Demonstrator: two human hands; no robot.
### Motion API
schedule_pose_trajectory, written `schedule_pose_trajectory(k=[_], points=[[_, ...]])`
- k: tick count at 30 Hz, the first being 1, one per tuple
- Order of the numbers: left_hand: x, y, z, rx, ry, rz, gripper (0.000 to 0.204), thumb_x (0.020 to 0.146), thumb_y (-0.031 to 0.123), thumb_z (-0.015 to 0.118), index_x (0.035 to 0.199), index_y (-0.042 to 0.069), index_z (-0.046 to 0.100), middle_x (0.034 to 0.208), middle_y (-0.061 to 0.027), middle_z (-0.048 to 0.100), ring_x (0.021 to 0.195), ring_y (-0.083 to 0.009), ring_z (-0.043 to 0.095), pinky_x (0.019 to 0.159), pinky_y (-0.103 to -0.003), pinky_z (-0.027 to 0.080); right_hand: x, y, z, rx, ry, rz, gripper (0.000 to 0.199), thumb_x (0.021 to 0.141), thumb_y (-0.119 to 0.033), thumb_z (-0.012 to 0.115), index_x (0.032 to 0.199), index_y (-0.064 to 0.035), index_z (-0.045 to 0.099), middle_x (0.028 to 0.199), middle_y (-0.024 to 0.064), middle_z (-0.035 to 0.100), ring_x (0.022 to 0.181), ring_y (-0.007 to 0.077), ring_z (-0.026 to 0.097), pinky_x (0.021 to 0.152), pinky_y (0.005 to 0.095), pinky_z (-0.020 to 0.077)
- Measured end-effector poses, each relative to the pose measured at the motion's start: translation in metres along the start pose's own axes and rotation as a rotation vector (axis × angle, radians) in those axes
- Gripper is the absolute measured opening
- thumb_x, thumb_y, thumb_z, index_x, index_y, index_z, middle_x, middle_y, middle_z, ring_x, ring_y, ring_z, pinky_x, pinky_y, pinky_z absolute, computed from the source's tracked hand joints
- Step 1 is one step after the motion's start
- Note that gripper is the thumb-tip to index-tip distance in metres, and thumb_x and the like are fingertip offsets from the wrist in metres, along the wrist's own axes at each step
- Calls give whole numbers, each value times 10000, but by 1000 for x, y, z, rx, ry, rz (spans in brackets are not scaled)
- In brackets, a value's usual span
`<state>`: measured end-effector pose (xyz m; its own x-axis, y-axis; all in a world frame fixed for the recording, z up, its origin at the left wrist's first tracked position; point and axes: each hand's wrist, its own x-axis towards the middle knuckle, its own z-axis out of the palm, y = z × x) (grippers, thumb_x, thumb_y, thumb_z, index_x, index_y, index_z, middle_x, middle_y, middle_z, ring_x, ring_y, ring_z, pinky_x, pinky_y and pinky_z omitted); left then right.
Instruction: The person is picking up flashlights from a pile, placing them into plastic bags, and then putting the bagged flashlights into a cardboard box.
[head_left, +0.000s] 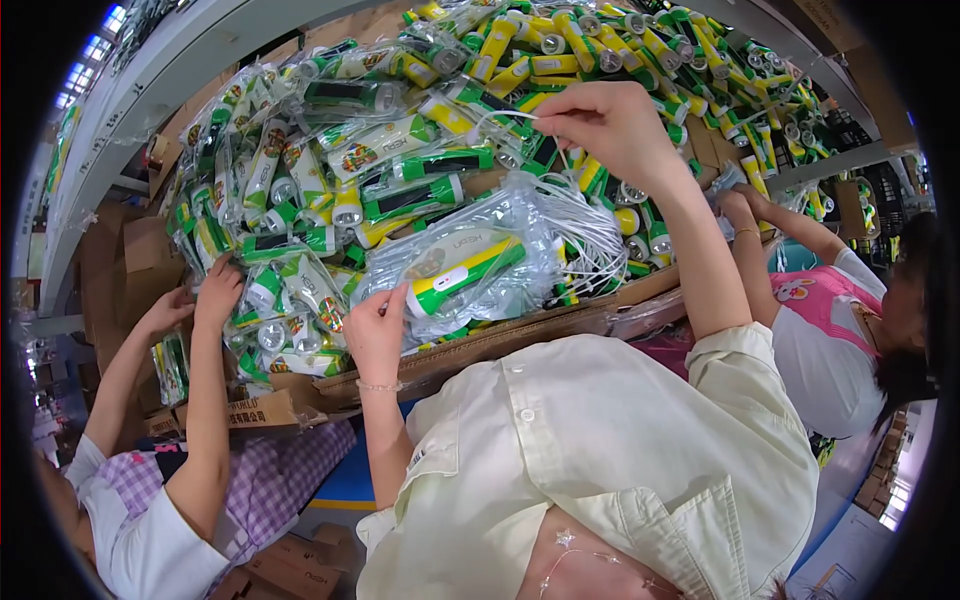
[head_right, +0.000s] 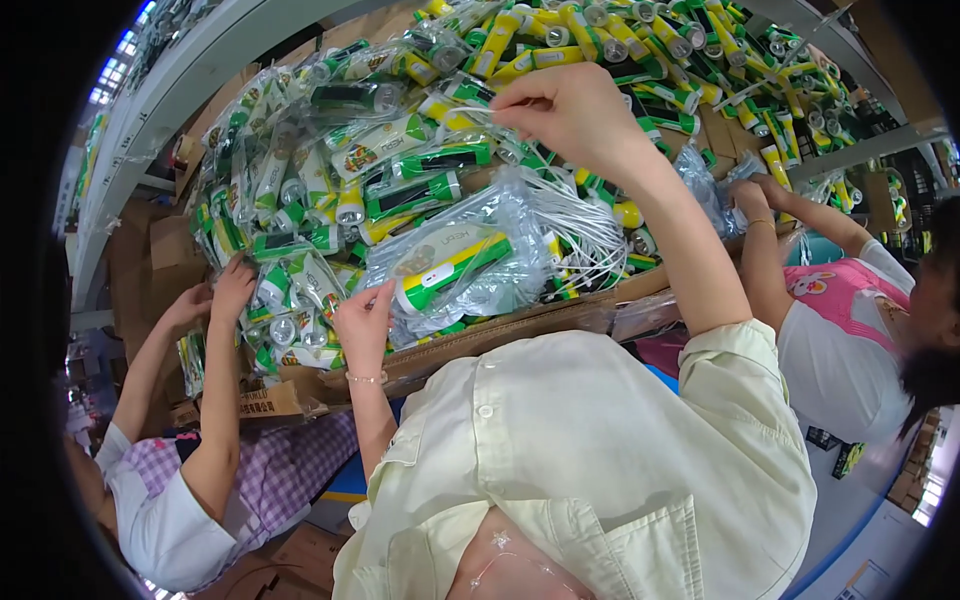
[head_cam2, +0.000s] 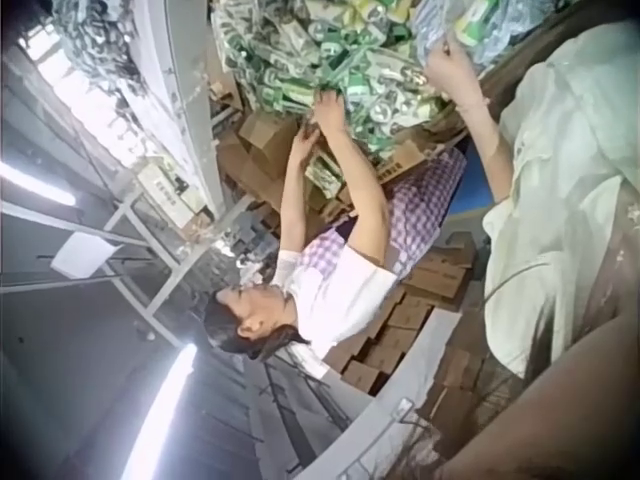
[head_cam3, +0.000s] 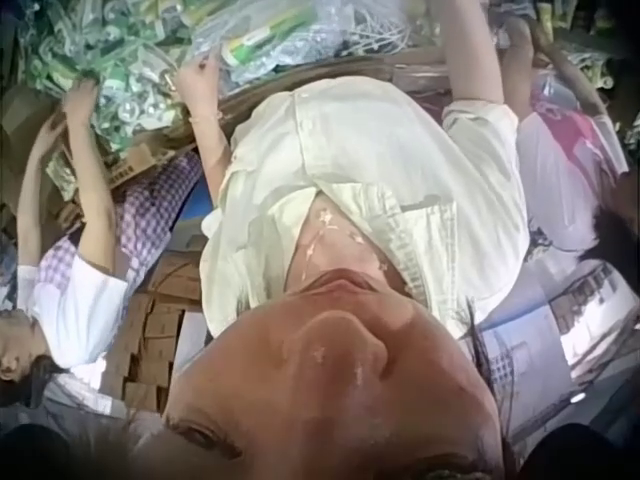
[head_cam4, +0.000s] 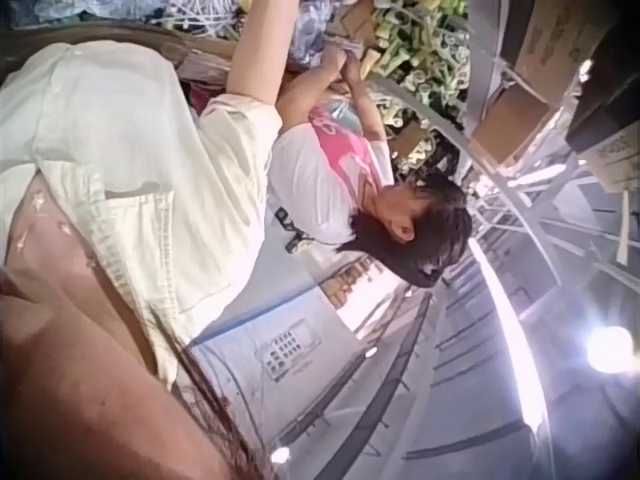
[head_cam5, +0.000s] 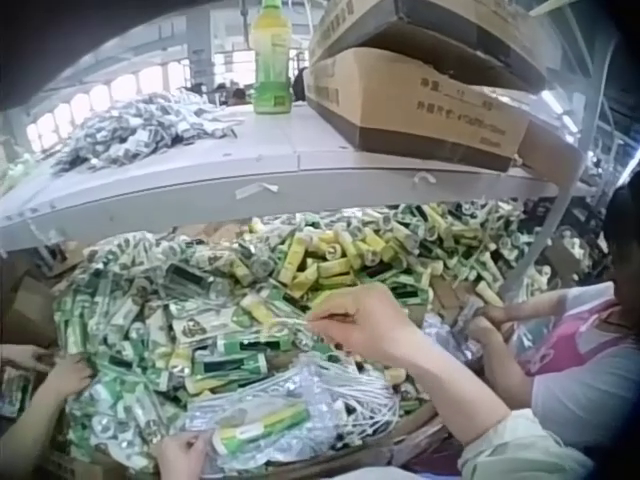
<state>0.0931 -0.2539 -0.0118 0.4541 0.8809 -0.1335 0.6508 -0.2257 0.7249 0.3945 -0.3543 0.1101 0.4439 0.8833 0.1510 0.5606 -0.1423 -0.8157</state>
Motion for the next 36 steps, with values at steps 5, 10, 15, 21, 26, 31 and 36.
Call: schedule_pose_trajectory(k=[5,10,15,21,26,31,36], points=[[4,1,3,5,-7,12,311,822,295,678,790,-14,699,502,-53,579,431,-96,559,450,-233,419,-1,-80,-6,332,388,-507,83,806,-82,686,852,-14,700,661,15,638,510,56,562,455,193,437],[4,-8,7,-12,5,13,297,835,269,670,745,-13,687,501,-38,572,423,-78,536,431,-227,397,25,-137,30,912,-50,-557,164,846,-85,669,963,30,666,714,55,642,528,60,595,440,163,485],[10,-29,18,-65,65,67,294,838,263,666,739,-14,683,501,-32,567,422,-75,524,424,-231,392,3,-101,93,750,-147,-519,80,812,-12,655,883,8,685,715,57,636,537,99,594,465,209,460],[5,-39,20,-29,177,119,253,845,237,654,774,-3,694,495,-26,552,429,-76,498,423,-237,369,-28,44,134,-77,-459,-528,140,754,-52,657,879,-102,695,816,82,596,754,229,615,635,317,506],[0,-14,13,-96,154,65,280,817,297,651,754,26,690,549,-184,546,486,-324,538,503,-358,427,-30,43,116,-832,-530,-639,58,710,-66,606,744,-45,649,821,97,570,727,256,617,587,358,503],[-4,-11,11,-127,157,20,215,817,215,672,797,2,691,581,-127,620,492,-206,580,522,-300,466,-32,25,113,-1040,-565,-619,72,691,-81,608,694,-13,630,816,113,569,735,287,623,539,389,494],[-8,-34,13,-834,-185,42,268,810,-34,632,1077,-11,621,869,-54,650,697,-90,605,588,-207,489,-23,1,128,-786,-492,-547,101,698,-113,636,792,-78,655,845,74,582,741,256,624,541,368,493]])
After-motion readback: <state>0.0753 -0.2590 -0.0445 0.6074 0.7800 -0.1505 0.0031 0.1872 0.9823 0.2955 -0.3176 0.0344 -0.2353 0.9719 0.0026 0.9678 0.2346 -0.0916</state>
